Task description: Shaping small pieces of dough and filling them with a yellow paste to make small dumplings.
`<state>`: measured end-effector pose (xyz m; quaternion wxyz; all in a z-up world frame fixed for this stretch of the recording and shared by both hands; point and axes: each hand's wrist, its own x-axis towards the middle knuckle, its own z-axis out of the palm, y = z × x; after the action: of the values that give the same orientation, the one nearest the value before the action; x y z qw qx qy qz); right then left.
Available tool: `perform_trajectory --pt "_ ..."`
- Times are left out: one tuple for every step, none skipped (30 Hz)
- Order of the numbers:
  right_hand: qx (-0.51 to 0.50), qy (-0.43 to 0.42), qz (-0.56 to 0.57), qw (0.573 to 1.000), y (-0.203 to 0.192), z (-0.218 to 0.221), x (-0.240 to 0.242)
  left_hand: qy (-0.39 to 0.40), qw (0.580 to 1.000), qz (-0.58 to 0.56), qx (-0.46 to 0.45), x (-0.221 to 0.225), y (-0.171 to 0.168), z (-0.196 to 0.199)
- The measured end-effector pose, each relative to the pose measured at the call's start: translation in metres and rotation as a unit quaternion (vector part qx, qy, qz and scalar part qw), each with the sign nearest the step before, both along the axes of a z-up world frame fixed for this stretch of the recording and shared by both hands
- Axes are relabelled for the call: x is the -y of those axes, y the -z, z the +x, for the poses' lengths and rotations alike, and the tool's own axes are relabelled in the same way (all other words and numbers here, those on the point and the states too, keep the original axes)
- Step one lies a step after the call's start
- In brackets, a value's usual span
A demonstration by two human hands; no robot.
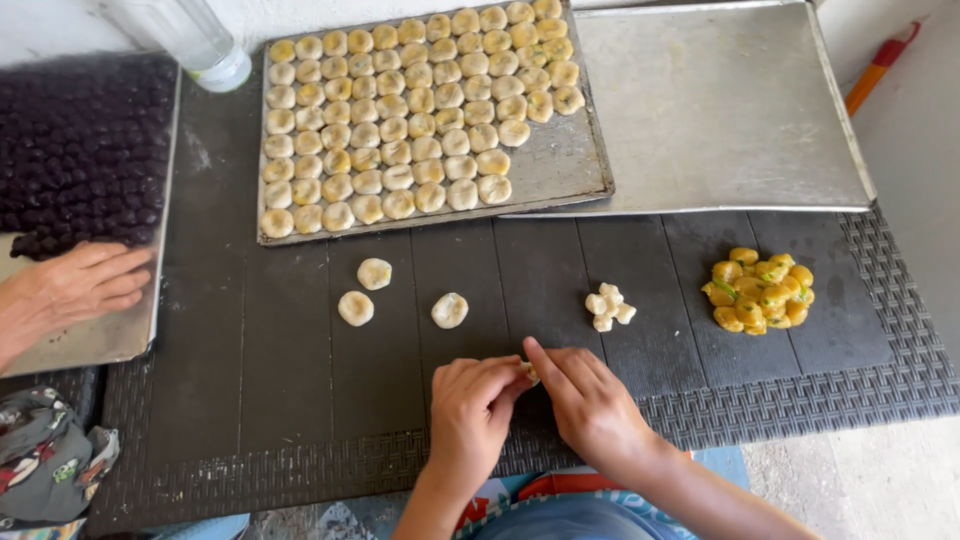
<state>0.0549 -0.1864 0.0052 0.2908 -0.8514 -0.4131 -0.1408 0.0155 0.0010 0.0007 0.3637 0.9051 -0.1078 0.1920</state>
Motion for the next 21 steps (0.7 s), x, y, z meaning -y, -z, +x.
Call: perform_trajectory --pt "0.009 -0.006 0.005 1.0 -0.005 -0.004 0.0 -0.039 0.999 -0.023 0.009 0.005 -0.003 0.001" --pt "0.019 -0.011 0.01 1.0 -0.01 -0.008 0.001 -0.078 0.996 -0.047 0.018 0.012 -0.004 0.001" --pt "0.02 -0.014 0.007 1.0 -0.006 -0.004 0.002 -0.081 0.995 -0.05 0.018 0.012 -0.003 0.002" --pt "0.006 -0.012 0.039 0.999 -0.002 -0.001 0.003 -0.079 0.995 -0.061 0.011 0.013 -0.001 0.0" --pt "-0.007 -0.01 0.07 0.997 0.001 0.001 0.005 -0.077 0.994 -0.072 0.004 0.014 0.0 -0.001" --pt "-0.007 -0.009 0.07 0.997 0.002 0.016 0.004 -0.075 0.995 -0.071 0.004 0.009 -0.001 -0.001" --pt "-0.127 -0.015 0.048 0.991 0.003 0.032 0.005 -0.029 0.996 -0.084 -0.004 0.004 -0.001 -0.001" --pt "-0.245 -0.021 0.027 0.969 0.004 0.046 0.004 0.019 0.995 -0.095 -0.014 -0.001 -0.002 -0.002" --pt "-0.245 -0.018 0.029 0.969 -0.015 0.062 -0.003 0.022 0.995 -0.093 -0.015 -0.001 -0.001 -0.006" --pt "-0.375 -0.029 -0.087 0.922 -0.034 0.079 -0.009 0.023 0.992 -0.124 -0.017 -0.001 0.001 -0.008" --pt "-0.493 -0.041 -0.2 0.846 -0.053 0.097 -0.014 0.024 0.988 -0.154 -0.019 0.0 0.003 -0.011" --pt "-0.494 -0.039 -0.198 0.846 -0.057 0.098 -0.022 0.028 0.988 -0.154 -0.02 0.0 0.003 -0.013" --pt "-0.471 -0.034 -0.281 0.836 -0.062 0.1 -0.031 0.018 0.985 -0.167 -0.03 0.0 0.004 -0.014" --pt "-0.443 -0.031 -0.363 0.819 -0.066 0.103 -0.041 0.006 0.983 -0.18 -0.038 -0.001 0.005 -0.015" --pt "-0.443 -0.031 -0.362 0.82 -0.053 0.099 -0.039 0.007 0.983 -0.18 -0.039 -0.001 0.003 -0.011" --pt "-0.373 -0.047 -0.409 0.832 -0.039 0.093 -0.038 0.011 0.986 -0.163 -0.036 -0.001 0.002 -0.012" --pt "-0.299 -0.063 -0.452 0.838 -0.025 0.085 -0.037 0.015 0.988 -0.147 -0.034 -0.001 0.0 -0.013" --pt "-0.299 -0.063 -0.451 0.839 -0.042 0.089 -0.044 0.015 0.989 -0.146 -0.033 -0.002 0.001 -0.013" --pt "-0.353 -0.069 -0.458 0.813 -0.06 0.092 -0.049 0.013 0.991 -0.129 -0.037 -0.001 0.0 -0.014" --pt "-0.405 -0.071 -0.462 0.786 -0.078 0.096 -0.053 0.015 0.993 -0.113 -0.039 0.0 0.001 -0.013" --pt "-0.404 -0.067 -0.461 0.787 -0.079 0.097 -0.05 0.019 0.993 -0.112 -0.036 -0.002 0.001 -0.013"
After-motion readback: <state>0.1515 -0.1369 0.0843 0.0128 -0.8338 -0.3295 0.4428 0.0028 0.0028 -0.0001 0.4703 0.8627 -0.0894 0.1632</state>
